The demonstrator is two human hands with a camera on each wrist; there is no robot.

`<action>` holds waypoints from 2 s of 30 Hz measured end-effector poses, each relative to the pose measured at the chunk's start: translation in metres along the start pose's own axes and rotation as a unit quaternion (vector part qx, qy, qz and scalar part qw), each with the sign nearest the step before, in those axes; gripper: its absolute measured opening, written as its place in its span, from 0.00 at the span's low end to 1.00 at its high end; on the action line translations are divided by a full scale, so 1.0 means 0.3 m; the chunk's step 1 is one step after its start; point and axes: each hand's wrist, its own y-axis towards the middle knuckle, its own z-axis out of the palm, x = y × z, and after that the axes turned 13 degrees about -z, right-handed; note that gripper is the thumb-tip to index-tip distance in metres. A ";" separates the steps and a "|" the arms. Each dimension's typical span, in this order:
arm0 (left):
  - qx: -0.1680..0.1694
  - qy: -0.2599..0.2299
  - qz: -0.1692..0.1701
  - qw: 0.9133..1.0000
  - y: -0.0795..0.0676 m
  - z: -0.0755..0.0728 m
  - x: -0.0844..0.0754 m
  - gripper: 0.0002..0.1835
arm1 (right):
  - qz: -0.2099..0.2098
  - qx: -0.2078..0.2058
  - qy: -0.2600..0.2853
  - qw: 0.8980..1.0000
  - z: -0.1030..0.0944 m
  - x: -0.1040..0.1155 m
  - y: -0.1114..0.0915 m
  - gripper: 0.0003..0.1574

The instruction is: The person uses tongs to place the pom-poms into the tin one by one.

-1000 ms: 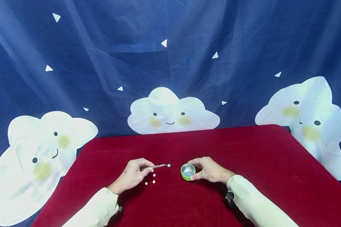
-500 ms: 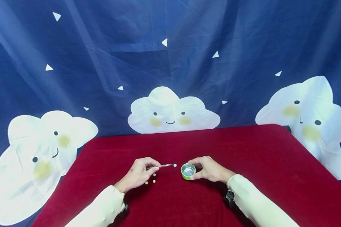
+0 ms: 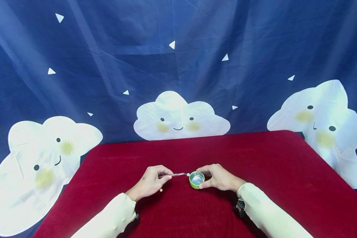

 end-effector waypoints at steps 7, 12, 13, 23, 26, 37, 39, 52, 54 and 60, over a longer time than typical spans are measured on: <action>-0.005 0.015 0.010 1.000 0.009 0.020 -0.002 0.06 | -0.007 0.003 -0.012 1.000 0.000 -0.003 0.004 0.34; 0.008 0.016 0.002 1.000 0.008 0.032 0.000 0.06 | 0.000 0.003 -0.009 1.000 0.003 0.001 0.003 0.34; 0.012 0.017 -0.001 1.000 0.008 0.034 0.001 0.06 | 0.003 0.003 -0.008 1.000 0.003 0.002 0.003 0.34; 0.031 0.017 -0.018 0.999 0.010 0.044 0.015 0.06 | -0.008 0.001 -0.006 1.000 0.002 0.011 0.006 0.35; 0.035 0.018 -0.017 0.999 0.009 0.042 0.017 0.06 | -0.009 0.001 -0.006 1.000 0.002 0.011 0.006 0.35; 0.035 0.029 -0.014 0.999 0.013 0.033 0.015 0.06 | -0.010 0.003 -0.017 1.000 0.002 -0.004 0.003 0.35; 0.034 0.028 -0.015 0.999 0.012 0.030 0.017 0.06 | -0.012 0.002 -0.017 1.000 0.003 -0.006 0.003 0.35; 0.024 0.032 -0.014 0.999 -0.001 0.011 0.025 0.06 | -0.008 -0.002 -0.006 1.000 0.003 0.001 0.001 0.35; 0.023 0.034 -0.012 0.999 -0.003 0.007 0.028 0.06 | -0.013 -0.003 -0.005 1.000 0.004 0.002 0.002 0.35; 0.027 0.031 -0.009 0.999 -0.007 -0.002 0.033 0.05 | -0.023 -0.004 0.004 1.000 0.005 0.003 0.001 0.35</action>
